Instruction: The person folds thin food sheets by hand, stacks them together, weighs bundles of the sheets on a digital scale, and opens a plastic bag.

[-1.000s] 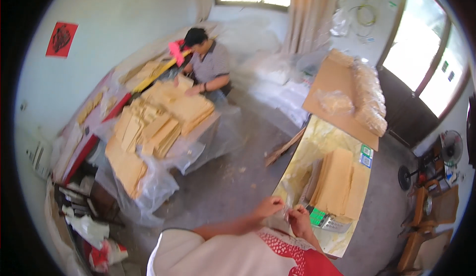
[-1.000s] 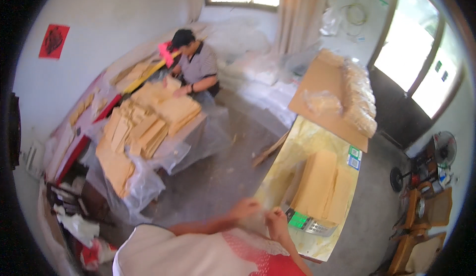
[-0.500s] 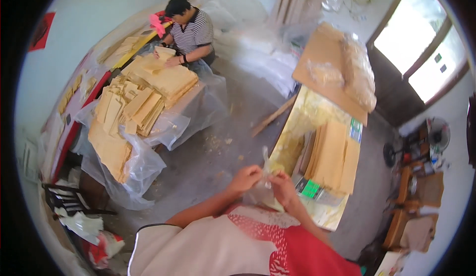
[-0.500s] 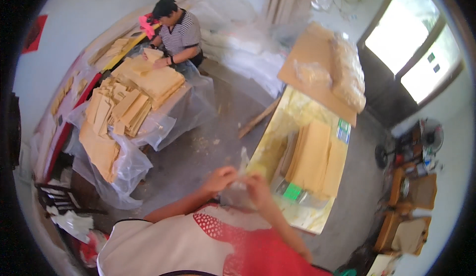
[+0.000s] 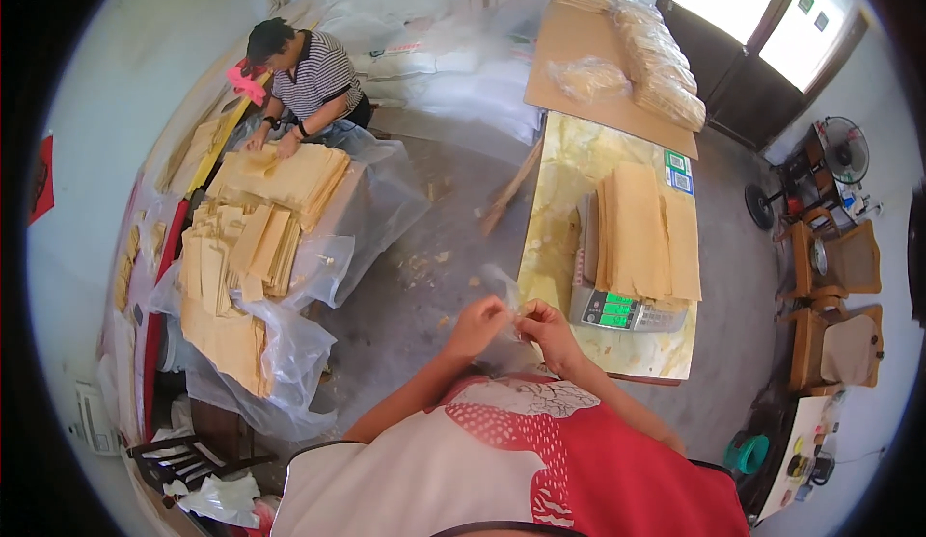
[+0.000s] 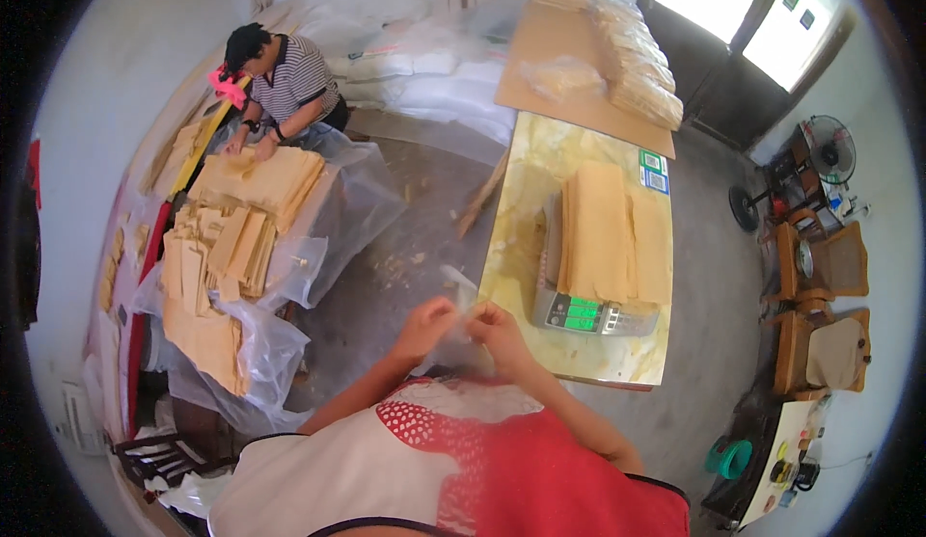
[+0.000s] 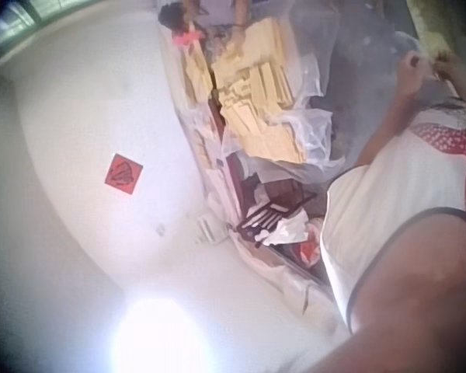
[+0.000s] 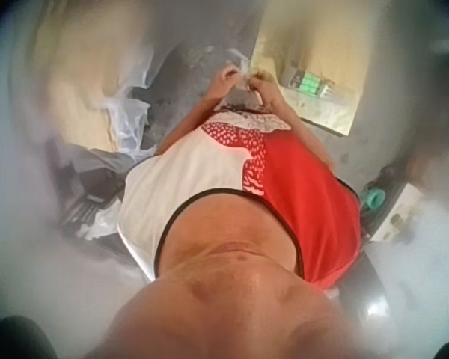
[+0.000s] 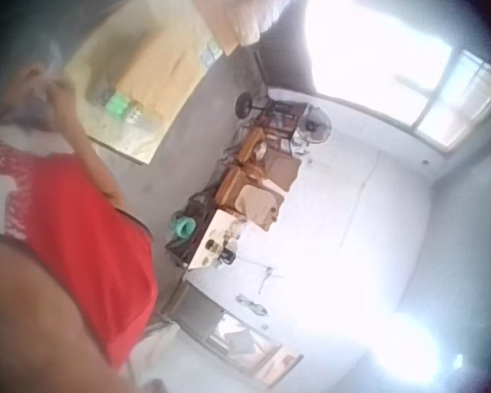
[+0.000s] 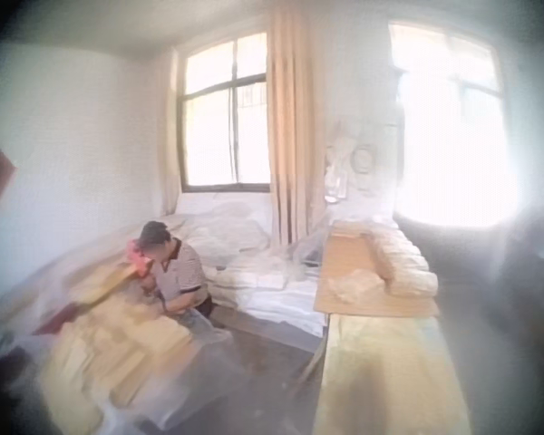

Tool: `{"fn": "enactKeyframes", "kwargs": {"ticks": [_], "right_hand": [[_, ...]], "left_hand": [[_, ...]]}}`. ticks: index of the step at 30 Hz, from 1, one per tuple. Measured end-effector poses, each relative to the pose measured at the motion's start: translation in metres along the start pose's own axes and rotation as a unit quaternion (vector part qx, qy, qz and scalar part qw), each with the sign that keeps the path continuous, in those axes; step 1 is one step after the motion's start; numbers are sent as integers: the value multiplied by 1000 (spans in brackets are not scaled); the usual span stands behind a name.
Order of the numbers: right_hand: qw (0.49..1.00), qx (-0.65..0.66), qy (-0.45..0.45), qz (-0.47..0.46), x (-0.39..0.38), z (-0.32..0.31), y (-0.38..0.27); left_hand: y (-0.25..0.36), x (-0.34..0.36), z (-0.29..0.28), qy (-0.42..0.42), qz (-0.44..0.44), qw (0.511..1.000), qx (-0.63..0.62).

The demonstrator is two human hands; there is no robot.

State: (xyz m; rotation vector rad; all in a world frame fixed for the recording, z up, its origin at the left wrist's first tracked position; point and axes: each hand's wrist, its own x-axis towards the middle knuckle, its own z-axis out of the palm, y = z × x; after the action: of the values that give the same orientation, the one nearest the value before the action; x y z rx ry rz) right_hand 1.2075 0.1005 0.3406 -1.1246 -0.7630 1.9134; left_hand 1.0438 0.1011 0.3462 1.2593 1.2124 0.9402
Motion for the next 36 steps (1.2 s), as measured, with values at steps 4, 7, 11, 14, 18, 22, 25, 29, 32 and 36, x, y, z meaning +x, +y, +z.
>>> {"fn": "enactKeyframes", "kwargs": {"ticks": [4, 7, 11, 14, 18, 22, 25, 29, 32, 36], "right_hand": [[989, -99, -13, -108, -8, 0, 2], [993, -101, -10, -63, -14, -5, -4], [998, -40, -2, -52, -18, -10, -8], [999, 19, 1, -27, -17, -14, -9], [998, -41, 34, -24, -18, -11, -6], [995, -91, -3, -28, -18, -14, -3], [1000, -29, 9, -10, -20, -16, -9], [1000, 22, 7, 17, -22, -18, -13], [1000, 16, 6, -1, -21, -22, -7], [992, -68, -28, -100, -15, -31, 5]], "left_hand": [[0, 1, 6, -44, -40, 998, -27], [0, 4, 10, -40, -33, 998, -22], [-9, 6, 14, -22, 11, 1000, 18], [-4, 5, 17, -7, 11, 998, 61], [-6, 3, 25, 40, 121, 979, 161], [-5, -1, 29, 57, 149, 963, 219], [-13, 1, 29, 66, 112, 971, 200], [-5, -1, 28, 49, 36, 992, 113], [6, -3, 30, 5, -29, 999, 16], [3, 1, 32, -50, -27, 998, 16]]}}
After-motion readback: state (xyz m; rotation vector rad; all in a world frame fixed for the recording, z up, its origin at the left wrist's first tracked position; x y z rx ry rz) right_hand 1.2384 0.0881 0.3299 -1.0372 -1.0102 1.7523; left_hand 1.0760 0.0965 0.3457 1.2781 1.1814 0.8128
